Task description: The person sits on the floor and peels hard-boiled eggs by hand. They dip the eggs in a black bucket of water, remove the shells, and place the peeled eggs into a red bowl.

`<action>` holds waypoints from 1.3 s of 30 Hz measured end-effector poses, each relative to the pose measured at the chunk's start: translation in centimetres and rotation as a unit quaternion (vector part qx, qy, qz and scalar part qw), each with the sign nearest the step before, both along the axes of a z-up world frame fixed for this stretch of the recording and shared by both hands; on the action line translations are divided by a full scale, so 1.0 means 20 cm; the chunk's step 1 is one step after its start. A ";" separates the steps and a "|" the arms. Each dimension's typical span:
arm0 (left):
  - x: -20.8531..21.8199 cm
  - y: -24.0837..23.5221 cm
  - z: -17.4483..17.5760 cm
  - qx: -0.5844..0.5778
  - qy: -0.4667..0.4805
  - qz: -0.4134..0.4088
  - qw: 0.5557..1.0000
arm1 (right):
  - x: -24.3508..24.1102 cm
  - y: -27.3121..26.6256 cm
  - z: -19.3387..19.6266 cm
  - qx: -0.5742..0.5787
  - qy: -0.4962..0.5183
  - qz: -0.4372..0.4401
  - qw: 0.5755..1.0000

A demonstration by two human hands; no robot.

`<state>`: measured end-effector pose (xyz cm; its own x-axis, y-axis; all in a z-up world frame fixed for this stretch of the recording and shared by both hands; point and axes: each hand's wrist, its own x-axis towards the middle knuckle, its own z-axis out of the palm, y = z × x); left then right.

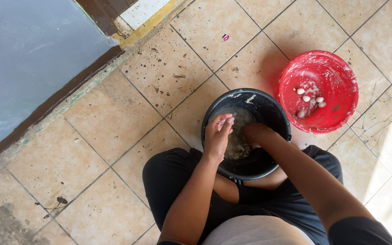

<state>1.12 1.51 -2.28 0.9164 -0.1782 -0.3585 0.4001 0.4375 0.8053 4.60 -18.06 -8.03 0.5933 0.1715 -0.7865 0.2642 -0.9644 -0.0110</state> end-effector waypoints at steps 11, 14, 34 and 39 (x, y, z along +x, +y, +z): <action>-0.11 -0.06 0.20 0.245 -0.308 -0.064 0.917 | -0.35 -0.03 0.50 0.581 -0.108 -0.422 0.688; -0.16 -0.04 0.28 0.269 -0.384 -0.035 0.883 | -0.37 0.00 0.50 0.626 -0.138 -0.434 0.633; -0.38 -0.15 -0.15 0.156 -0.162 -0.059 0.973 | -0.63 0.03 0.36 0.622 -0.148 -0.436 0.633; -0.43 -0.14 -0.12 0.189 -0.205 -0.052 0.959 | -0.71 0.02 0.40 0.556 -0.341 -0.311 0.691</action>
<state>-7.38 -1.30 -4.60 0.9782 -0.2054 -0.0292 0.0421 0.0587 0.9974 -9.58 -17.62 0.00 0.9920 -0.0111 0.1257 0.1115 -0.3897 -0.9142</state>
